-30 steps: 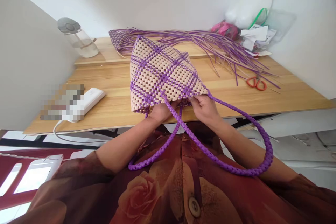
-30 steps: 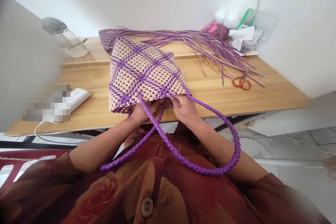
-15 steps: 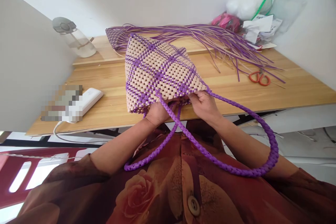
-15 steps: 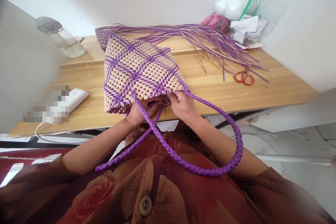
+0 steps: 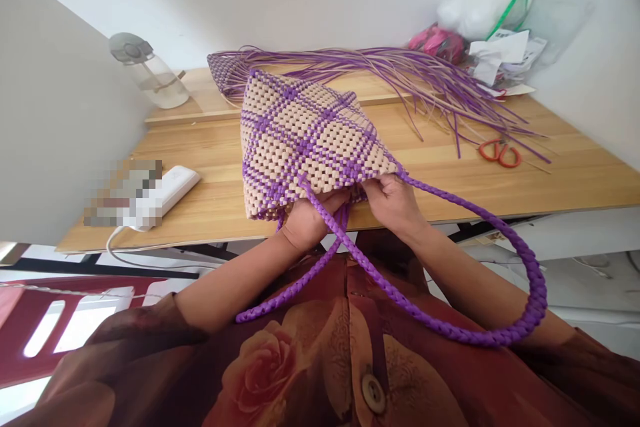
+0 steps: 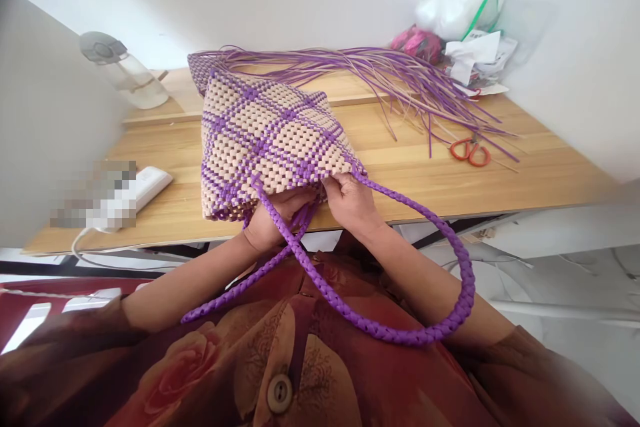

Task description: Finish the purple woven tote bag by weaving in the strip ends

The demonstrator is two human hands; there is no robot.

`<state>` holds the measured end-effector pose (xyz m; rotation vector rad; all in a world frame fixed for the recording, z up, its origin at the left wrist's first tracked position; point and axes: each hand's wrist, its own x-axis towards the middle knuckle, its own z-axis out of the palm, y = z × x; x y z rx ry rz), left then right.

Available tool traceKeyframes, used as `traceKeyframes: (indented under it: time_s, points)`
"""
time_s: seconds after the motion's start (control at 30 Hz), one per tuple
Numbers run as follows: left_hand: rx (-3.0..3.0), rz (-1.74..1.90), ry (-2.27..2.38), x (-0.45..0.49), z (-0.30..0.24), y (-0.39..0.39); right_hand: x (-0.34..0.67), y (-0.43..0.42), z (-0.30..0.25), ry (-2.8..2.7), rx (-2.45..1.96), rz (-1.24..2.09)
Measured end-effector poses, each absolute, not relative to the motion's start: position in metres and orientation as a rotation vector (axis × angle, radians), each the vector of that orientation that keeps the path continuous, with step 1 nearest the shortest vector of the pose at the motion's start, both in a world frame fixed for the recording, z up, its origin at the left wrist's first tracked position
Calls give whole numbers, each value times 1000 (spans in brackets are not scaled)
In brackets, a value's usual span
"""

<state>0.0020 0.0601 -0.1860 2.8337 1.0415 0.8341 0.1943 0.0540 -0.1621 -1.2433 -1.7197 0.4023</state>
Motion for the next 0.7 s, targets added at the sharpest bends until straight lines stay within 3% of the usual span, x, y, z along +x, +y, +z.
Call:
traceKeyframes:
  time_s: [0.7]
  points:
    - [3163, 639, 1116, 11, -188, 37, 192, 53, -148, -1804, -1264, 507]
